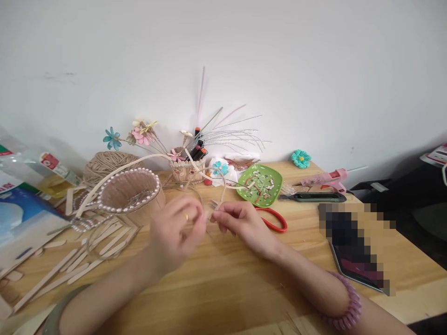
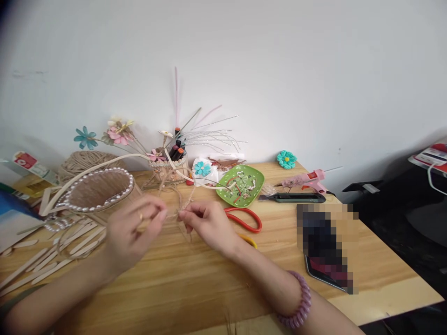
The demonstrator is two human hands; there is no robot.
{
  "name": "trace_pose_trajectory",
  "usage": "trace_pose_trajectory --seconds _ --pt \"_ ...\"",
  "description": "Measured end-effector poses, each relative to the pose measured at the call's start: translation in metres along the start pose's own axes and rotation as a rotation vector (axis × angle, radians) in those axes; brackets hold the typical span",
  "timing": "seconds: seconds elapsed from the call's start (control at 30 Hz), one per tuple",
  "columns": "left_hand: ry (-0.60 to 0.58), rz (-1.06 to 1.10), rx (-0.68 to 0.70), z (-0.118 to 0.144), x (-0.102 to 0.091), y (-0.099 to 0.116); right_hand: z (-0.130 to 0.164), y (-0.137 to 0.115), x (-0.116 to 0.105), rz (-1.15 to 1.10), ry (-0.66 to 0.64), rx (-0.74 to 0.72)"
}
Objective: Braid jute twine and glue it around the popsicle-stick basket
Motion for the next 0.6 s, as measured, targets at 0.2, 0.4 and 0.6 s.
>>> trace_pose_trajectory --seconds 0.2,0.4,0.6 --pt "-0.404 0.466 -0.612 -0.009 0.043 -0.047 0.004 -0.002 0.024 0.018 -0.167 -0.011" --pt "-0.253 0.578 -0.734 -0.008 0.03 -0.063 0.001 -0.01 0.018 0.033 -0.113 -0.09" --pt "-0.539 0.512 -0.776 -0.002 0.045 -0.058 0.002 -0.012 0.014 0.13 -0.104 -0.066"
Point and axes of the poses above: each hand's wrist, its own z-axis away from the middle knuckle, its own x-axis out of the palm, y = z × x, the point moved 10 cm from there along -z, towards the middle knuckle, and after that the axes turned 14 degrees about -x, right-handed, at the moved point
